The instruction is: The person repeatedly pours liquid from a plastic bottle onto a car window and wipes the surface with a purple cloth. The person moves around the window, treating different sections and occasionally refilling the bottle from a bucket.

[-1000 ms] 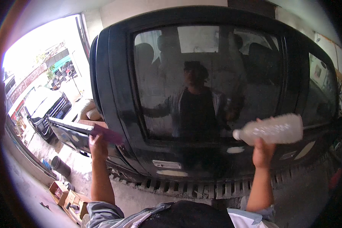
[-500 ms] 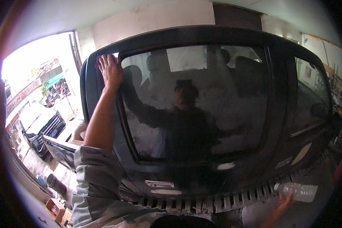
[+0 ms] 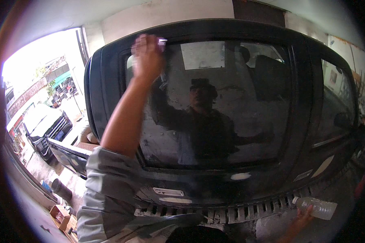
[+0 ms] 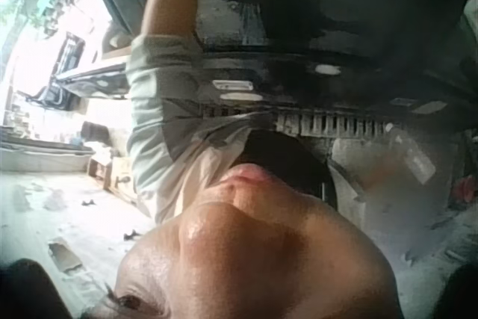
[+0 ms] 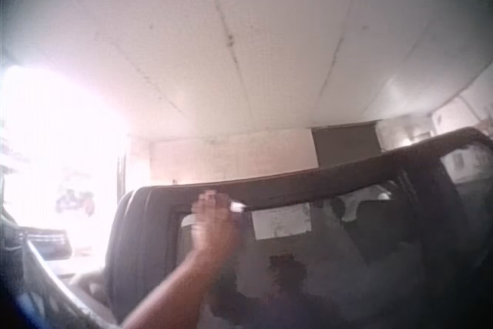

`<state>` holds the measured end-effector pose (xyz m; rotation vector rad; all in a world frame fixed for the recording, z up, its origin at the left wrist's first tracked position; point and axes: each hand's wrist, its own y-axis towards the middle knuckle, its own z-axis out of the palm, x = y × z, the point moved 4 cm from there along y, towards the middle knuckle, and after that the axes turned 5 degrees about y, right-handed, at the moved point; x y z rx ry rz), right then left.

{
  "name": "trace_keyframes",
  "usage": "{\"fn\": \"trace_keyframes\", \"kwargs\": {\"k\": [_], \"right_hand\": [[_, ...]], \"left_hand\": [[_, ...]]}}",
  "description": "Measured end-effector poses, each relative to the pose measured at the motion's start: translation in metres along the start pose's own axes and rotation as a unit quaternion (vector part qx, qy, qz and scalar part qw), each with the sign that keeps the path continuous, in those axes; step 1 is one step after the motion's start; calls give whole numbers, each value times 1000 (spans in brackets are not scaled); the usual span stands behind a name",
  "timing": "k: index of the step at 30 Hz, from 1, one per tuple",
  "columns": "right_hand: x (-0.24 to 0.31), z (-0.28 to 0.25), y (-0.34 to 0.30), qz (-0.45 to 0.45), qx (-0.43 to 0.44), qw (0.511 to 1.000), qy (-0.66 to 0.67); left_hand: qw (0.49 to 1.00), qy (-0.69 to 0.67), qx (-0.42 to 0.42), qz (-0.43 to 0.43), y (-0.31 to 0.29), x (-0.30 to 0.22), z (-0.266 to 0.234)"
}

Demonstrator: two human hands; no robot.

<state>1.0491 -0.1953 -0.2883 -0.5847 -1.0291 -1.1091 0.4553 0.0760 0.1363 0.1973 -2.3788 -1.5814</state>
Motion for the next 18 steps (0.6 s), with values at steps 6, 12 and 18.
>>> {"fn": "trace_keyframes", "kwargs": {"k": [6,12,18], "right_hand": [[-94,-101,54,-57,47,992,-100],[-79,-104,56,-9,2,998,-62],[-78,-92,38,11,-10,999,-43]], "left_hand": [[988,76,121,-52,-6,184,0],[991,-117,-13,-62,9,214,-53],[993,-35,66,91,35,188,-40]]}}
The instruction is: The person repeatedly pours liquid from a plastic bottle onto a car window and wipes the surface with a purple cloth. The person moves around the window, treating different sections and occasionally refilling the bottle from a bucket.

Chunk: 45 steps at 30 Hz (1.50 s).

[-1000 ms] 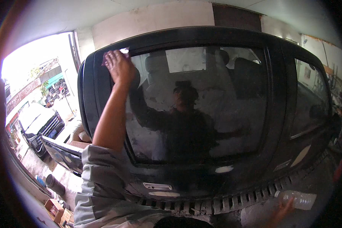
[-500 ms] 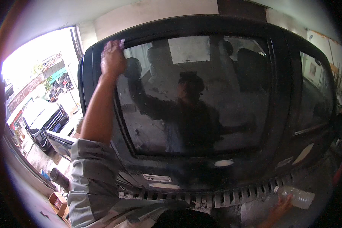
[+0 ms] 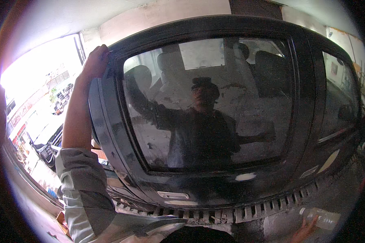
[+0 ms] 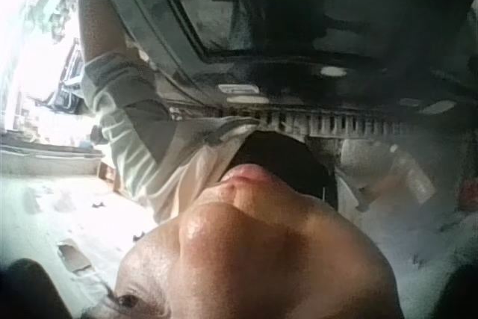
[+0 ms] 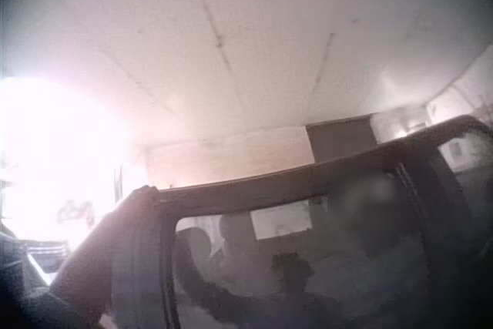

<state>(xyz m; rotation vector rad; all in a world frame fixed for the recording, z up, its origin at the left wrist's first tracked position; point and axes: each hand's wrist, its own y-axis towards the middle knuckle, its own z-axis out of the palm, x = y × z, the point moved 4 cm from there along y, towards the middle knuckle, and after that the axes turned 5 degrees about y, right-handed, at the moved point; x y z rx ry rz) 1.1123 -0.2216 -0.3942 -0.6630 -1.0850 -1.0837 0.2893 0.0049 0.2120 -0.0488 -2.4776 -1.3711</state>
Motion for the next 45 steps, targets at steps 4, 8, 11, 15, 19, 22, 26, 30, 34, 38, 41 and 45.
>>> {"fn": "trace_keyframes", "kwargs": {"k": [4,8,11,15,19,22,26,30,34,38,41,45], "right_hand": [[-1,3,-24,9,-10,1000,12],[2,-2,-44,5,-30,999,16],[0,-4,-54,4,-43,999,24],[3,-1,-65,-1,-61,998,25],[6,3,-73,1,-61,998,23],[10,9,-78,6,-62,998,20],[25,32,-85,22,-48,999,5],[14,16,-78,-30,37,991,-124],[-36,-14,-67,-54,18,998,-24],[-27,-21,-67,17,-29,999,-10],[-9,-24,-70,44,-52,997,24],[2,-37,-53,32,-80,996,-4]], "left_hand": [[999,-3,36,1,7,-7,5],[993,2,111,-31,5,-17,2],[996,44,75,25,6,-8,8],[987,62,-40,142,10,-1,8],[979,13,-127,158,6,-1,18],[975,-17,-158,156,6,-1,24],[960,-3,-202,194,11,-15,26],[941,-52,-232,241,35,-89,23],[940,-25,-221,261,62,-164,18],[934,4,-225,276,90,-236,17],[929,-10,-239,284,108,-294,21],[930,-25,-236,281,135,-377,23]]}}
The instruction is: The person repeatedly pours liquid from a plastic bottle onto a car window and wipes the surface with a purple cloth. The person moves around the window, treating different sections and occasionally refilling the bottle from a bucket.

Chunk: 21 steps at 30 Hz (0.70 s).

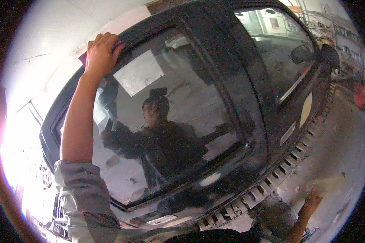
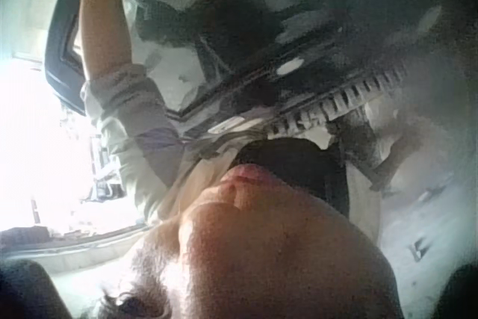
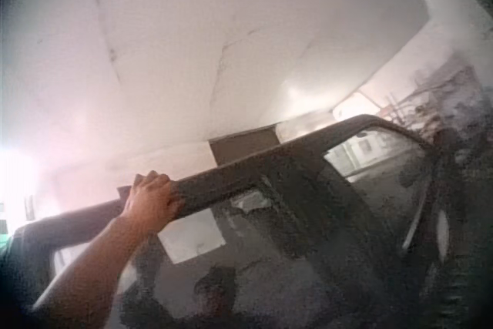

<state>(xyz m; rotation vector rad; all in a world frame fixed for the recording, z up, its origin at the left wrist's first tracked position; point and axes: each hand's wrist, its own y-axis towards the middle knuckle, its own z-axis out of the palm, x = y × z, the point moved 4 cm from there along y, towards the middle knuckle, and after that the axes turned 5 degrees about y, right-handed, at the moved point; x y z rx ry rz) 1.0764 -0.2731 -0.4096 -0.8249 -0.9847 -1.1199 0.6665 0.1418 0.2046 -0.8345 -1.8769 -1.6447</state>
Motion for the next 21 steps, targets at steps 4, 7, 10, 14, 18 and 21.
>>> {"fn": "trace_keyframes", "kwargs": {"k": [4,7,10,14,18,21], "right_hand": [[-5,-18,26,16,-30,999,13],[1,-34,43,13,-51,998,29],[-10,-66,62,16,-53,998,31],[-21,-79,96,4,-51,998,33],[-20,-80,112,-29,-41,999,-3],[-4,-55,123,8,-22,1000,17]], "left_hand": [[999,-21,37,2,66,-45,17],[998,-13,63,8,92,-68,25],[998,-26,59,17,110,-84,33],[995,-36,98,4,129,-92,37],[994,-2,109,-1,127,-101,35],[993,25,114,-21,112,-91,26]]}}
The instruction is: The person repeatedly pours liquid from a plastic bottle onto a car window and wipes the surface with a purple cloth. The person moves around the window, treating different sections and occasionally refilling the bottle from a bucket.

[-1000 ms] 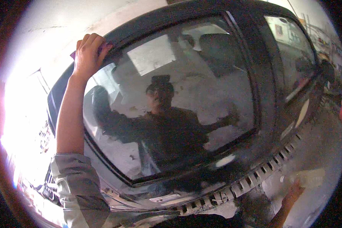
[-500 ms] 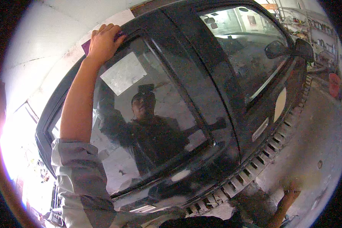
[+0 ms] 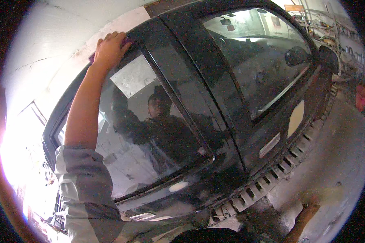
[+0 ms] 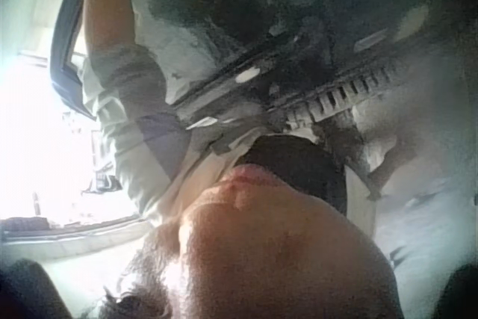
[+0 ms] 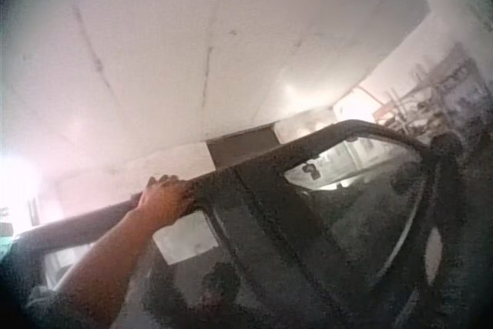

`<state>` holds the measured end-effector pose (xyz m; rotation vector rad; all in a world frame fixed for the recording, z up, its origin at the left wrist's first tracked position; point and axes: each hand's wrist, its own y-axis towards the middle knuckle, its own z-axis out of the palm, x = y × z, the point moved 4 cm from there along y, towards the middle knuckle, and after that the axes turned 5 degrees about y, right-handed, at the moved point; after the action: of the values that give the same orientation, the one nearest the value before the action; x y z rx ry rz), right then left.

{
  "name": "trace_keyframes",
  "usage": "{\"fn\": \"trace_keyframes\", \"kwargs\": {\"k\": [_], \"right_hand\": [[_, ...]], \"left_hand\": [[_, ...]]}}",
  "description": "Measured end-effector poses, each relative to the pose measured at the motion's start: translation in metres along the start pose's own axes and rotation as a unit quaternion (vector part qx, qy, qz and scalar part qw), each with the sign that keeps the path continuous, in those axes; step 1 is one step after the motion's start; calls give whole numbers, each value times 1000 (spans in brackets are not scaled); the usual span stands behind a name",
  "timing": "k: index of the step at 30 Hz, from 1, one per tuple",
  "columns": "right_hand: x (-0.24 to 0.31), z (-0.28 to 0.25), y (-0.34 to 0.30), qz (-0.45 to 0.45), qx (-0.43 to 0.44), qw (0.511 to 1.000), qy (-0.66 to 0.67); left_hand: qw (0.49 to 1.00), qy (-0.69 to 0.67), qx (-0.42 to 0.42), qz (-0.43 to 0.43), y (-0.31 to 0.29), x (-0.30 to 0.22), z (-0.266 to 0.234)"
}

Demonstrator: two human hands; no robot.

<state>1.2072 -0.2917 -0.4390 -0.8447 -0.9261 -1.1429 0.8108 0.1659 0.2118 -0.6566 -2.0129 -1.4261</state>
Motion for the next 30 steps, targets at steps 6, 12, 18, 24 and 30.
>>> {"fn": "trace_keyframes", "kwargs": {"k": [6,12,18,24,30], "right_hand": [[29,20,41,7,33,999,-19],[113,117,91,-63,145,986,-46],[270,355,64,-171,416,872,194],[424,553,-86,-309,588,701,260],[477,610,-165,-423,596,627,269]], "left_hand": [[996,-23,56,-63,-55,48,-7],[984,-79,125,-102,-134,149,-33],[922,-200,-75,-322,-143,225,-57],[942,-240,-212,-101,-64,106,-25],[984,-122,-13,-127,-67,41,2]]}}
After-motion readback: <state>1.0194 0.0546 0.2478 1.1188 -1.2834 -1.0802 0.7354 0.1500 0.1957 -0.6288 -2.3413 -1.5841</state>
